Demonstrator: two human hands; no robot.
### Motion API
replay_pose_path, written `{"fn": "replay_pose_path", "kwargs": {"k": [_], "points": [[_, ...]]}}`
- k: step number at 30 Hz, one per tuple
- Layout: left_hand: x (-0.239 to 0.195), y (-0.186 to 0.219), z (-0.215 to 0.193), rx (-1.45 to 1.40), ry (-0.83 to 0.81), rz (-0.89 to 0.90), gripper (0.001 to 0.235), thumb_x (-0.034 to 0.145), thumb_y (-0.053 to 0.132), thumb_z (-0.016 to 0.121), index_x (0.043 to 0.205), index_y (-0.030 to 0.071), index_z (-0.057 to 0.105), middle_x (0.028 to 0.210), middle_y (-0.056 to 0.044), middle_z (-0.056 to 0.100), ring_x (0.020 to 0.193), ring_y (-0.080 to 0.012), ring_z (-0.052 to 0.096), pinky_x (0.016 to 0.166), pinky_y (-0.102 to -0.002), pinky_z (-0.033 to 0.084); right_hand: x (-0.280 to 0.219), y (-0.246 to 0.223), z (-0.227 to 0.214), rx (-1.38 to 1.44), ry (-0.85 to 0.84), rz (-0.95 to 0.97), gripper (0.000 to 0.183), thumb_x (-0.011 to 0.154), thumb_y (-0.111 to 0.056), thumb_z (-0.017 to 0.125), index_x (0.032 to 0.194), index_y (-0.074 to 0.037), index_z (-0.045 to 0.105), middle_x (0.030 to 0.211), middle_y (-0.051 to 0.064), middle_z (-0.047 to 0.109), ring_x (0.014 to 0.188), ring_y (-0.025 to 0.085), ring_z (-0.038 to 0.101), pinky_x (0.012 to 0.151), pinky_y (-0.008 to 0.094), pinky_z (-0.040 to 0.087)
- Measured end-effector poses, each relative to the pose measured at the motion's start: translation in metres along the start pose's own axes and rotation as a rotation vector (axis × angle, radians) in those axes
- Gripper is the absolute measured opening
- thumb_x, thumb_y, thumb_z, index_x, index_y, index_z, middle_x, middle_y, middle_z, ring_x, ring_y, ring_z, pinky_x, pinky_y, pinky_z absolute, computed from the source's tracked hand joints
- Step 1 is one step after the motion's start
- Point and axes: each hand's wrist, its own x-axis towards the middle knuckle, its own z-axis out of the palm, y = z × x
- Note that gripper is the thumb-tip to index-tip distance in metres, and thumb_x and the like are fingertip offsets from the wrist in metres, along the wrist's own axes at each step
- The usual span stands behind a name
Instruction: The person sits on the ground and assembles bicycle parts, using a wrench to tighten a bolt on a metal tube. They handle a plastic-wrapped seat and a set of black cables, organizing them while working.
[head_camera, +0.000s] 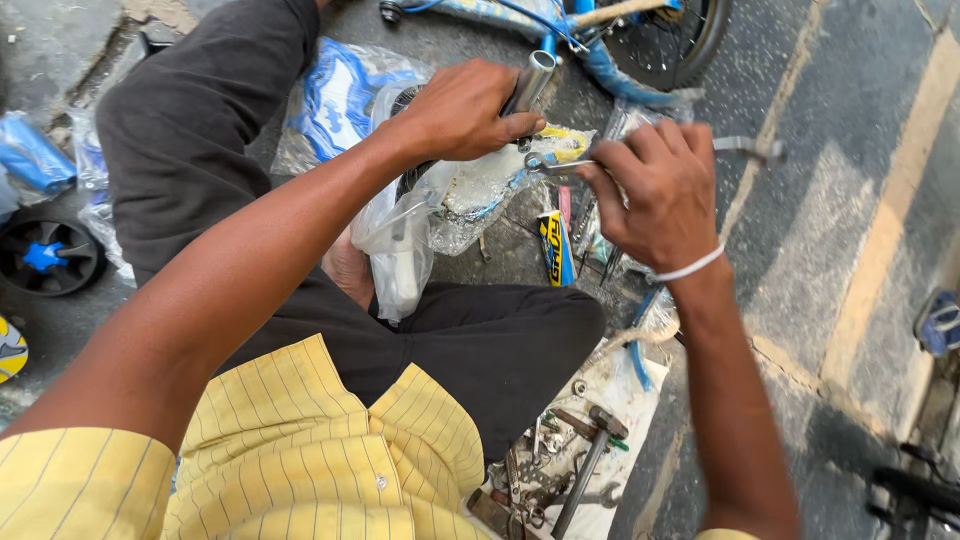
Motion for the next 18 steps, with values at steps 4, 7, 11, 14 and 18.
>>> {"fn": "replay_pose_path", "kwargs": {"k": [4,7,11,14,18], "points": [[-0.001,0.001,0.004,0.012,0.037,0.033,0.047,0.092,0.046,0.073,0.085,0.000,0.066,0.071,-0.022,0.064,0.074,-0.0438,0.065,0.070,-0.056,0.047,0.036,-0.009,-0.013,-0.244,-0.094,-0.247,0.024,0.101,-0.033,0.078,0.091,-0.012,0.072,0.086,0.005,0.060,0.090,0.022,0.056,0.102,0.042,0.038],[-0.003,-0.002,0.001,0.008,0.073,0.054,0.043,0.093,0.043,0.074,0.087,0.001,0.066,0.071,-0.020,0.064,0.071,-0.0413,0.065,0.067,-0.055,0.048,0.042,0.009,0.000,-0.393,-0.081,-0.361,0.023,0.100,-0.033,0.077,0.089,-0.013,0.071,0.087,0.003,0.059,0.093,0.020,0.057,0.106,0.041,0.040],[-0.006,-0.004,-0.002,-0.023,-0.001,-0.054,0.042,0.094,0.045,0.071,0.087,0.004,0.065,0.068,-0.016,0.063,0.067,-0.0351,0.065,0.067,-0.052,0.048,0.033,0.024,0.021,-0.306,-0.115,-0.305,0.025,0.103,-0.033,0.078,0.088,-0.013,0.071,0.085,0.004,0.058,0.086,0.021,0.054,0.098,0.041,0.041],[-0.013,-0.005,-0.010,-0.061,-0.025,-0.092,0.042,0.095,0.046,0.068,0.089,0.005,0.064,0.069,-0.015,0.063,0.067,-0.0353,0.065,0.067,-0.052,0.048,0.025,-0.002,0.037,0.009,-0.032,0.016,0.019,0.099,-0.026,0.081,0.093,-0.009,0.076,0.080,0.010,0.057,0.080,0.026,0.050,0.077,0.042,0.037],[-0.017,-0.005,-0.017,-0.105,0.044,0.024,0.043,0.093,0.045,0.070,0.090,0.003,0.064,0.073,-0.017,0.065,0.074,-0.0402,0.066,0.069,-0.056,0.048,0.018,-0.042,0.043,0.357,0.171,0.222,0.018,0.101,-0.023,0.077,0.099,-0.005,0.071,0.091,0.007,0.059,0.089,0.026,0.054,0.084,0.041,0.040]]}}
